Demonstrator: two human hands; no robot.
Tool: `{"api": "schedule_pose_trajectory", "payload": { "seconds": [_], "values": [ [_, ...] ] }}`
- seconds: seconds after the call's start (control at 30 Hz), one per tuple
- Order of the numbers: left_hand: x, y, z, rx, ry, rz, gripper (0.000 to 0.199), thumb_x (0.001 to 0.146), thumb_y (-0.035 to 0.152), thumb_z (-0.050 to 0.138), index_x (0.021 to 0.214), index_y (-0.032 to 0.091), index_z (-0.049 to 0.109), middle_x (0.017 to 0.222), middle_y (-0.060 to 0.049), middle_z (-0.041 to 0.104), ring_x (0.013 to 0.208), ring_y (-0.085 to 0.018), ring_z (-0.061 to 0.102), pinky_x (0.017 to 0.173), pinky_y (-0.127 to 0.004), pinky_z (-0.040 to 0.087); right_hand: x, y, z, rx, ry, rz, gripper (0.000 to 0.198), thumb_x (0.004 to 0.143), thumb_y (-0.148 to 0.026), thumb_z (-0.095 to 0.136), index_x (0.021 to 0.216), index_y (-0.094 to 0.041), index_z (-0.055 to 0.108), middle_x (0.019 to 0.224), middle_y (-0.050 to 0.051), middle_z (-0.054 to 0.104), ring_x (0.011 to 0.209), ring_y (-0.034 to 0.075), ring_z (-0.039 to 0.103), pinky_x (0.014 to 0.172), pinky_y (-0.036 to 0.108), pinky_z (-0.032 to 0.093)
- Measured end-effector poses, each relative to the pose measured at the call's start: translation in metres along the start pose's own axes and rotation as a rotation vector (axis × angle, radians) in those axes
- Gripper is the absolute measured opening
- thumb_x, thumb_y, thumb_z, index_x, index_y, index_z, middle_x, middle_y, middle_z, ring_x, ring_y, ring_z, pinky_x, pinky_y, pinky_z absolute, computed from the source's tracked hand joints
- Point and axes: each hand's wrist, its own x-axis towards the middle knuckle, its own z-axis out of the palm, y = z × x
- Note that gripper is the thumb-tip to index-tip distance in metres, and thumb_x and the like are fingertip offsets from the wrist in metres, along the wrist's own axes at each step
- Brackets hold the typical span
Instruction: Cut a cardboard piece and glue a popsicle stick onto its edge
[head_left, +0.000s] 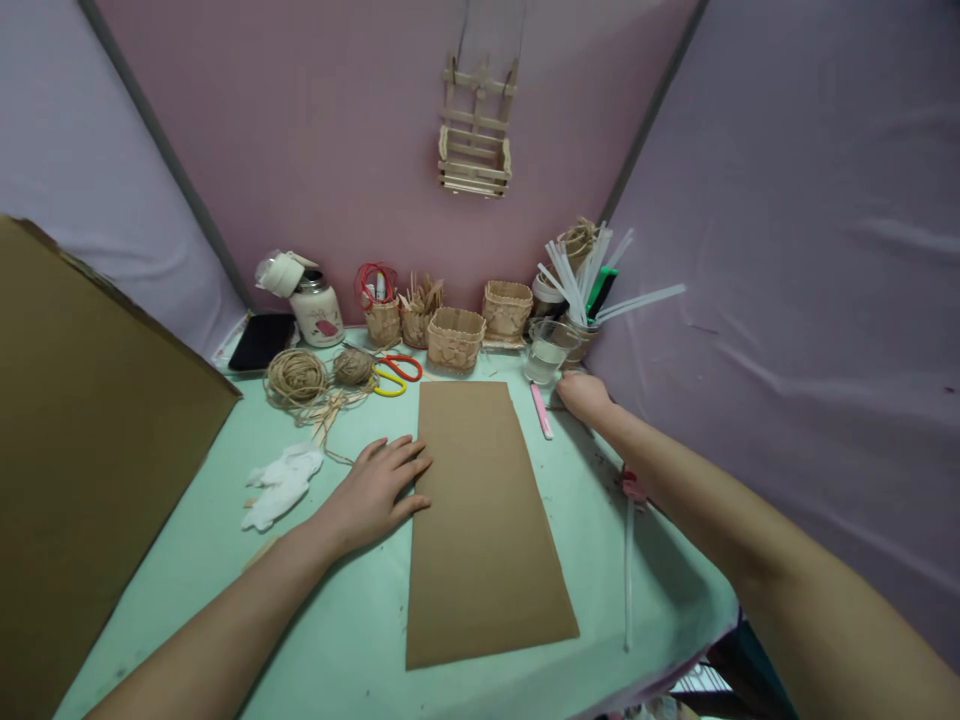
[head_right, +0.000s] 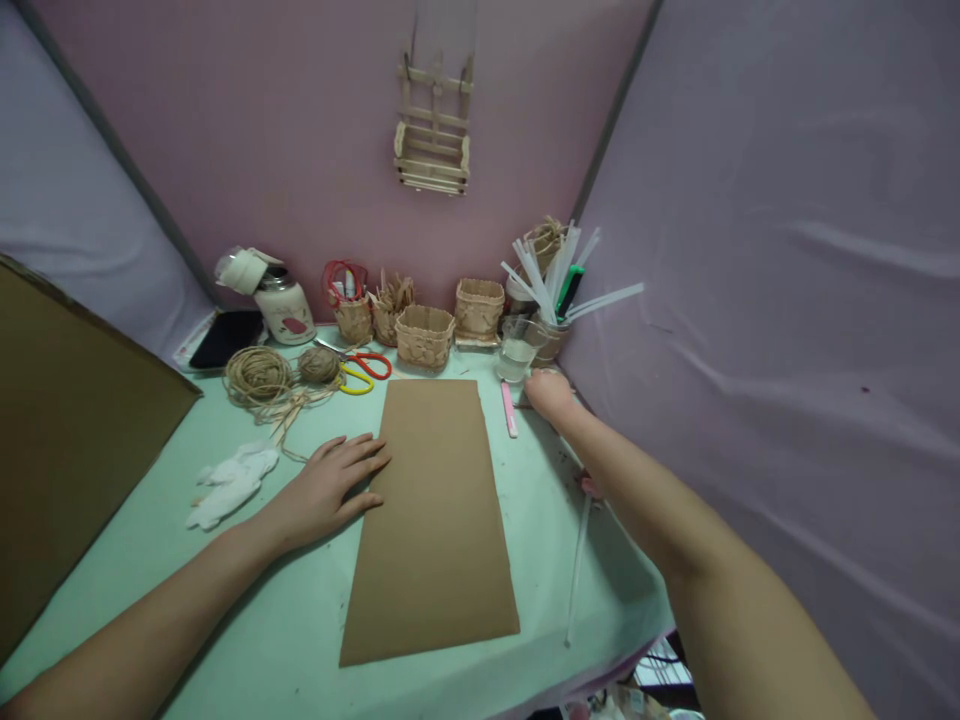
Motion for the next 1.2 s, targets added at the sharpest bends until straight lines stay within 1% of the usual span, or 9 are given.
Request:
{"api": "schedule_pose_trajectory", "payload": {
  "seconds": [0.3,0.5,0.57,0.7,0.77,0.87,0.97,1.07,1.2],
  "values": [
    [-0.001,-0.001,0.001,0.025,-0.006,0.012,0.048,0.093,0.047,0.050,0.134,0.022,0.052,0.144,-0.012,0.049,0.135,-0.029,0.041,0.111,-0.053,0.026,0.009,0.015,0.012,0.049,0.036,-0.214,0.029,0.093,-0.034,0.059,0.115,-0.015,0.060,0.115,0.009,0.062,0.098,0.020,0.063,0.084,0.040,0.054],
    [-0.001,0.000,0.002,0.038,-0.006,0.024,0.047,0.093,0.046,0.049,0.133,0.021,0.052,0.144,-0.013,0.049,0.134,-0.028,0.041,0.110,-0.053,0.027,0.005,0.018,-0.001,0.303,0.215,-0.317,0.006,0.082,-0.013,0.060,0.078,-0.015,0.063,0.078,0.003,0.065,0.075,0.015,0.061,0.071,0.026,0.047],
    [-0.001,-0.001,0.002,0.033,-0.002,0.026,0.047,0.094,0.046,0.049,0.133,0.021,0.052,0.143,-0.013,0.049,0.134,-0.028,0.041,0.110,-0.053,0.027,-0.005,0.016,-0.011,0.416,0.337,-0.290,0.009,0.083,-0.012,0.055,0.083,-0.016,0.063,0.080,0.004,0.065,0.074,0.014,0.060,0.068,0.024,0.045],
    [0.000,0.001,-0.003,0.010,0.005,0.023,0.048,0.092,0.048,0.050,0.132,0.020,0.053,0.142,-0.015,0.050,0.135,-0.030,0.040,0.110,-0.054,0.027,-0.050,0.009,-0.033,0.668,0.626,-0.114,0.030,0.092,-0.021,0.039,0.118,-0.015,0.053,0.093,0.007,0.064,0.076,0.014,0.060,0.066,0.026,0.048],
    [-0.001,0.007,-0.008,-0.009,0.003,0.044,0.055,0.089,0.053,0.053,0.132,0.019,0.053,0.143,-0.017,0.048,0.136,-0.031,0.038,0.110,-0.055,0.026,-0.084,0.001,-0.038,1.140,0.782,0.028,0.023,0.084,-0.024,0.056,0.106,-0.019,0.061,0.080,0.001,0.063,0.066,0.013,0.059,0.062,0.025,0.049],
    [-0.003,0.030,-0.013,-0.061,-0.071,0.149,0.073,0.081,0.065,0.057,0.136,0.018,0.049,0.146,-0.019,0.042,0.138,-0.032,0.035,0.112,-0.055,0.022,-0.139,-0.019,-0.030,1.557,0.703,0.218,0.017,0.074,-0.026,0.071,0.090,-0.020,0.067,0.071,-0.002,0.064,0.061,0.011,0.061,0.061,0.023,0.052],
    [-0.010,0.061,-0.011,-0.125,-0.217,0.263,0.095,0.071,0.075,0.059,0.144,0.017,0.039,0.152,-0.020,0.034,0.142,-0.034,0.027,0.115,-0.053,0.018,-0.188,-0.046,-0.009,1.800,0.527,0.324,0.022,0.070,-0.031,0.077,0.086,-0.020,0.067,0.071,-0.001,0.067,0.059,0.011,0.064,0.061,0.024,0.055],
    [-0.017,0.085,-0.005,-0.141,-0.336,0.306,0.111,0.065,0.076,0.063,0.149,0.013,0.027,0.157,-0.021,0.023,0.146,-0.034,0.016,0.117,-0.051,0.013,-0.226,-0.071,0.009,1.838,0.286,0.392,0.030,0.068,-0.037,0.081,0.088,-0.019,0.068,0.071,0.001,0.070,0.061,0.013,0.067,0.064,0.027,0.057],
    [-0.019,0.092,0.002,-0.070,-0.381,0.272,0.109,0.069,0.069,0.064,0.151,0.013,0.019,0.160,-0.018,0.016,0.148,-0.032,0.007,0.118,-0.049,0.007,-0.257,-0.090,0.018,1.774,0.102,0.388,0.034,0.071,-0.044,0.078,0.089,-0.018,0.067,0.069,0.003,0.072,0.062,0.017,0.068,0.065,0.030,0.057]
  ]
}}
